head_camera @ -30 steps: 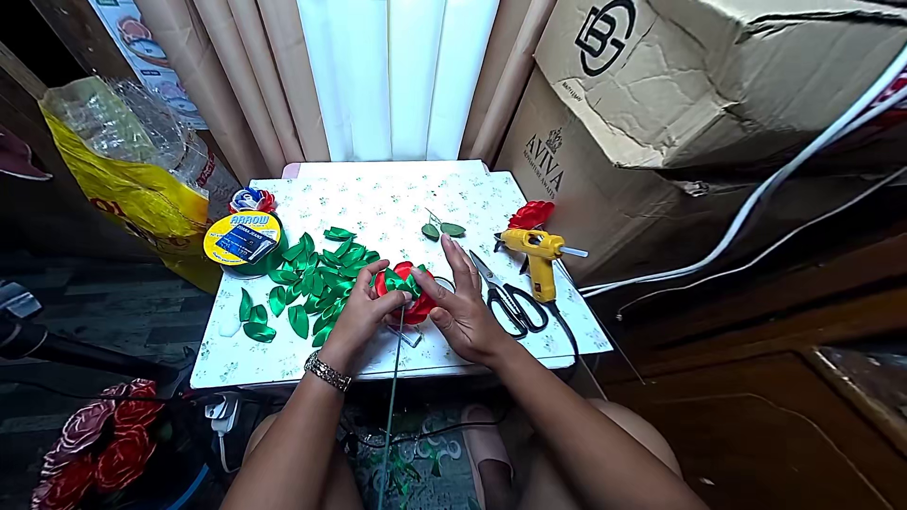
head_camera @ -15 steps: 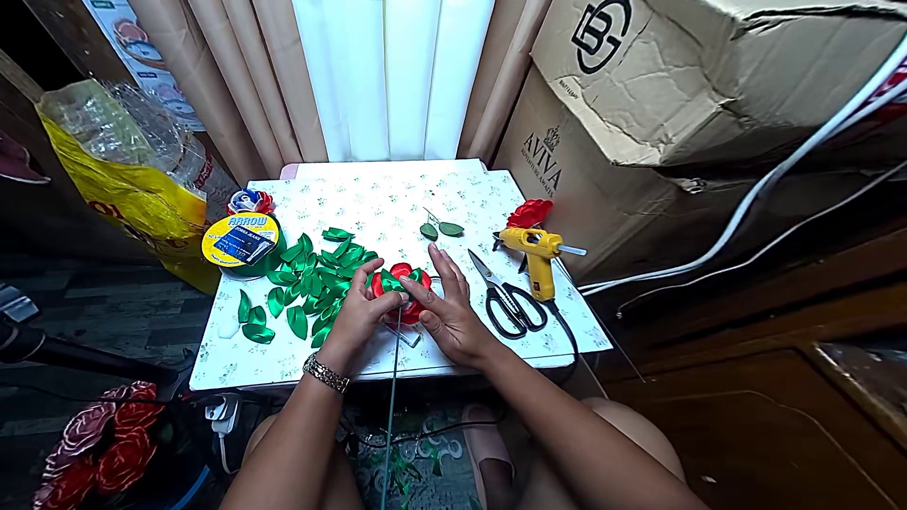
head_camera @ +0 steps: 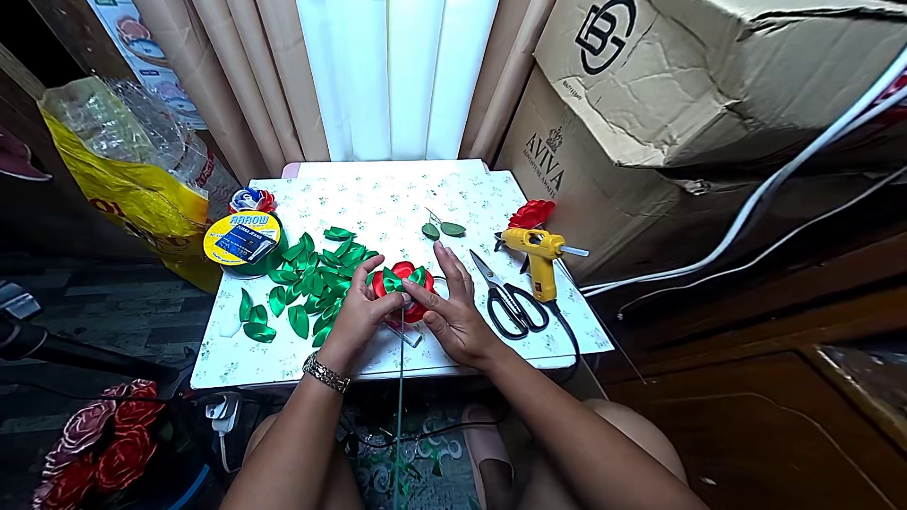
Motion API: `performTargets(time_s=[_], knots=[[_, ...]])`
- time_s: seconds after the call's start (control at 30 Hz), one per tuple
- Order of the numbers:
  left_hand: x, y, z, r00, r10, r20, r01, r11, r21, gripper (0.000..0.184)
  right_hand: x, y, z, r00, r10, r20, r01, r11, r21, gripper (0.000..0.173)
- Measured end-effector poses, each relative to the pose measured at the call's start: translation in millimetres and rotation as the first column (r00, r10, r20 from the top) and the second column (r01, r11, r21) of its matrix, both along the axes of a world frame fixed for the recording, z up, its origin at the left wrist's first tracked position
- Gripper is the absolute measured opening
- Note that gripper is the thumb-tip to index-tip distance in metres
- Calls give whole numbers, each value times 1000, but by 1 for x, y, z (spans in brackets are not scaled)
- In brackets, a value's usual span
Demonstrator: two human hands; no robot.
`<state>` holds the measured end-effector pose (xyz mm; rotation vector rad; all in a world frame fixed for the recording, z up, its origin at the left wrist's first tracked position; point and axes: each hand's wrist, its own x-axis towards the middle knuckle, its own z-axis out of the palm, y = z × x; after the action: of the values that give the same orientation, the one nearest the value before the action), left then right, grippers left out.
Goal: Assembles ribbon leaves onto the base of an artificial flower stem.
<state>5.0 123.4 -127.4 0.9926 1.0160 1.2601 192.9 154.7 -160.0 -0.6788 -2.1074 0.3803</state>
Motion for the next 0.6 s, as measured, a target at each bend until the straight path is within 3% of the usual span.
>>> performTargets(time_s=[0.23,0.6], knots=[[0,-1,0,1000,-8,19,7,1000,16,69,0,-1,3,997,39,-64,-48,989,-138,56],[1,0,0,999,-18,48,18,1000,-3,68,-1,-1,6,998,28,-53,-32,997,-63,56]])
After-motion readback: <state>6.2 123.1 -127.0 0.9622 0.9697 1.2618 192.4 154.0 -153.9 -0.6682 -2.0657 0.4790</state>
